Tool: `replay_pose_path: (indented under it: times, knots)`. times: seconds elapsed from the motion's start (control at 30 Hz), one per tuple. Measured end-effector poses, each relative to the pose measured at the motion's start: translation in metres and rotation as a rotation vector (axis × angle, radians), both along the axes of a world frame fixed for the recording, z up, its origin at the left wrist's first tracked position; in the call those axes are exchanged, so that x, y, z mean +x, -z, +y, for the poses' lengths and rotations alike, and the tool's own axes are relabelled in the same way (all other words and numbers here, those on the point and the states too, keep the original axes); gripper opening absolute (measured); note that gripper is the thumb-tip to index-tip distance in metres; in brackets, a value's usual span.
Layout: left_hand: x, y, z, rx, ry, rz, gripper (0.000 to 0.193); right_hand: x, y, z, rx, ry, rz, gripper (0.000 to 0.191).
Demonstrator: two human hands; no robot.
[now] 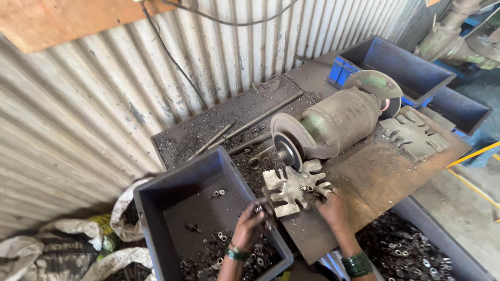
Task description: The person repeatedly picks small metal parts from a bin and presses them against a rotating grinding wheel to smooth or deburr edges. Finished parts are placed into a second bin. The process is continuous and repetitive throughout the clip.
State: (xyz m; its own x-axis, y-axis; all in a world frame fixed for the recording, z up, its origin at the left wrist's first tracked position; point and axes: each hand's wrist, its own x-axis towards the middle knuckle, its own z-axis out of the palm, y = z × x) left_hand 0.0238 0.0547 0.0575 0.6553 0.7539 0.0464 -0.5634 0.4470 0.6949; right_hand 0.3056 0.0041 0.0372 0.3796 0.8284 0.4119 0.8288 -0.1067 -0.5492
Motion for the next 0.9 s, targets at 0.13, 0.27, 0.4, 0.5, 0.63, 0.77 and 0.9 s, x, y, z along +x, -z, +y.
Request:
replay_pose_path:
  times: [0.13, 0.27, 0.4, 0.5, 0.63, 0.77, 0.9]
  knots:
    - [-0.036, -0.084, -0.035, 0.402, 0.289, -0.506, 0.032, 0.004, 0.01, 0.006, -0.006, 0.005, -0.003, 0.033]
    - [-0.039, -0.151, -0.065, 1.146, -0.13, -0.21, 0.028, 0.01, 0.013, 0.016, -0.042, 0.001, 0.029, 0.035]
    - [-0.021, -0.154, -0.067, 1.62, -0.65, 0.65, 0.024, 0.011, 0.009, 0.029, -0.027, -0.01, 0.001, 0.034]
    - [-0.006, -0.115, -0.035, 1.541, -0.713, 0.686, 0.028, 0.013, 0.008, 0.037, -0.08, 0.035, -0.027, 0.028]
    - [0.017, -0.046, 0.004, 1.548, -0.887, 0.653, 0.028, 0.017, 0.008, 0.041, -0.021, 0.015, -0.033, 0.035]
    - [0.016, 0.003, 0.017, 1.205, -0.84, 0.74, 0.028, 0.022, 0.01, 0.047, -0.015, -0.008, -0.038, 0.032]
    - [0.009, 0.027, 0.019, 0.801, -0.766, 0.801, 0.036, 0.027, 0.012, 0.052, -0.071, 0.014, -0.056, 0.032]
